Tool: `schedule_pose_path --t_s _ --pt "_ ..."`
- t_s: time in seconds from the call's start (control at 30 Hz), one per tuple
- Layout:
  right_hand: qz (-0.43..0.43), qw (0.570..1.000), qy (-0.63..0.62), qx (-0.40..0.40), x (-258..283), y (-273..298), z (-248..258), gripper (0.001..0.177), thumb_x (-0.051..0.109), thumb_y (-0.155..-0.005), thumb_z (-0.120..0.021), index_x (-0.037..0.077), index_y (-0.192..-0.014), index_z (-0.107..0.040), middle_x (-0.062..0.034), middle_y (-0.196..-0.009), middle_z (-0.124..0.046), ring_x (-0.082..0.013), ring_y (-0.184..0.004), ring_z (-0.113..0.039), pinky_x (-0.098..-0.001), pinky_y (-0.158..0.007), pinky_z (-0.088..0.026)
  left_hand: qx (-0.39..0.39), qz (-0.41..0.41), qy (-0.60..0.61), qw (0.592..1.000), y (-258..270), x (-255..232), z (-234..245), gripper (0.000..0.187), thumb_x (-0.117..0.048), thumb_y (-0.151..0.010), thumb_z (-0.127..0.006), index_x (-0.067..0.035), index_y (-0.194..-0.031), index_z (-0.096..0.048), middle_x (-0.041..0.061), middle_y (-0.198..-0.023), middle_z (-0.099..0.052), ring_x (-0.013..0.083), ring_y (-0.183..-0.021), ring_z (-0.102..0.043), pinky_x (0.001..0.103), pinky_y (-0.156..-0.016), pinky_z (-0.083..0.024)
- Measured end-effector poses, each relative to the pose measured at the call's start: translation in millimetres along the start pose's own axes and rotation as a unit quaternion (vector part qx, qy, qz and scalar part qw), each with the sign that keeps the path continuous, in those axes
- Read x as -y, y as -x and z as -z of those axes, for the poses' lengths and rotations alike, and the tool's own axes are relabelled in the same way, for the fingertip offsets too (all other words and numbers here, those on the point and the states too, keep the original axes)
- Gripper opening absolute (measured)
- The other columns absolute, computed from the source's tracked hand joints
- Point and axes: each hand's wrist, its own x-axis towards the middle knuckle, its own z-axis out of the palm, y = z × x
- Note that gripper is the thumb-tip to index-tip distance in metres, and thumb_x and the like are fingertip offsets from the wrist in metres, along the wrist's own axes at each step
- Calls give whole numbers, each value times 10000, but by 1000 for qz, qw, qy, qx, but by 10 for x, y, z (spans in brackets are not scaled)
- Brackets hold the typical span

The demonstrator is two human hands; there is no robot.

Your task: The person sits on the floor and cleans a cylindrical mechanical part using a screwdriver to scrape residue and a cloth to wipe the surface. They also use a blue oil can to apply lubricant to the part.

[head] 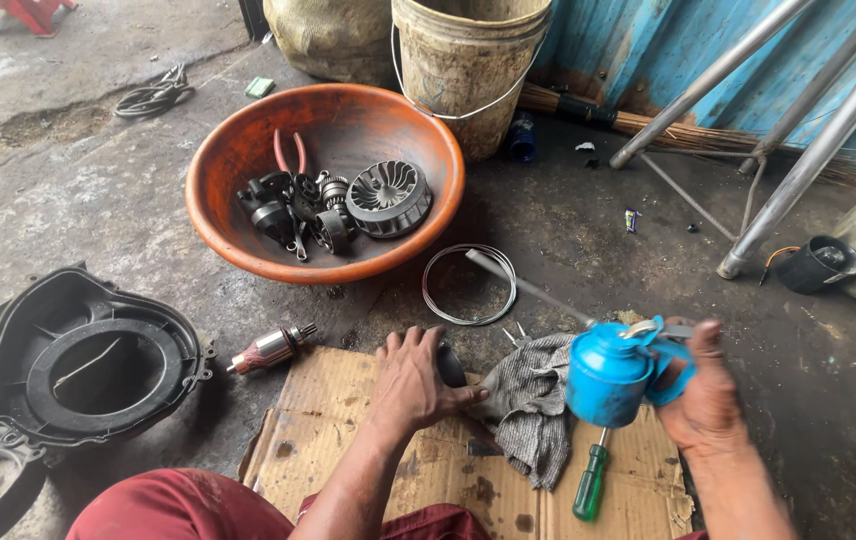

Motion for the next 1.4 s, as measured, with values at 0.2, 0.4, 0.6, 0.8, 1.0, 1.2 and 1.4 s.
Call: schedule_pose_path --t_s 0.2,0.4,0.6,0.8,1.0,1.2,1.4 --pt "10 1000 16 12 29 159 -370 693 730 -842 -614 101 -1134 -592 -63 -1073 -664 -235 -1070 -638 -471 -980 -498 22 -173 227 958 192 -404 50 1162 -595 -583 -923 -68 -1521 -483 214 -1450 -492 353 -1378 -462 516 -1125 -381" --pt "100 971 215 -26 -106 275 -744 709 715 -990 -489 52 -1239 -520 -105 -1148 -534 -229 -1166 -486 -445 -1083 -375 19 -45 439 897 409 -776 -159 1040 -487 -547 -951 -11 -1378 -544 124 -1221 -727 193 -1102 -735 333 -977 -600" --pt "164 932 320 50 156 369 -1040 685 711 -967 -319 137 -1313 -456 -147 -1291 -524 -272 -1246 -513 -453 -1062 -399 25 -88 520 849 327 -761 -156 853 -356 -595 -927 0 -1291 -585 100 -1179 -726 155 -1058 -703 316 -953 -582" --pt "445 857 252 -62 938 793 -1459 766 669 -1085 -405 29 -1505 -436 -121 -1424 -514 -221 -1292 -528 -433 -1101 -427 -22 -33 439 897 270 -749 -160 730 -355 -611 -889 -58 -1234 -651 55 -1096 -763 131 -987 -726 318 -916 -588" --pt "249 842 436 -197 245 95 -1180 487 349 -1154 -352 -6 -1470 -461 -244 -1391 -517 -324 -1294 -482 -409 -1080 -354 148 -147 543 814 372 -814 -161 728 -308 -628 -890 -31 -1263 -665 45 -1103 -744 126 -996 -689 292 -944 -573" --pt "186 900 378 113 189 90 -655 500 425 -971 -584 25 -1269 -620 -126 -1208 -667 -177 -1140 -613 -318 -1003 -463 203 -141 521 817 234 -667 -72 729 -279 -656 -902 -10 -1283 -648 63 -1108 -711 149 -989 -655 310 -926 -560" --pt "193 910 366 -31 116 216 -940 418 436 -844 -793 36 -942 -721 -29 -824 -725 -93 -762 -647 -255 -688 -523 151 -43 671 724 120 -579 -212 927 -313 -569 -916 -105 -1346 -453 35 -1177 -618 215 -1103 -660 388 -926 -607"
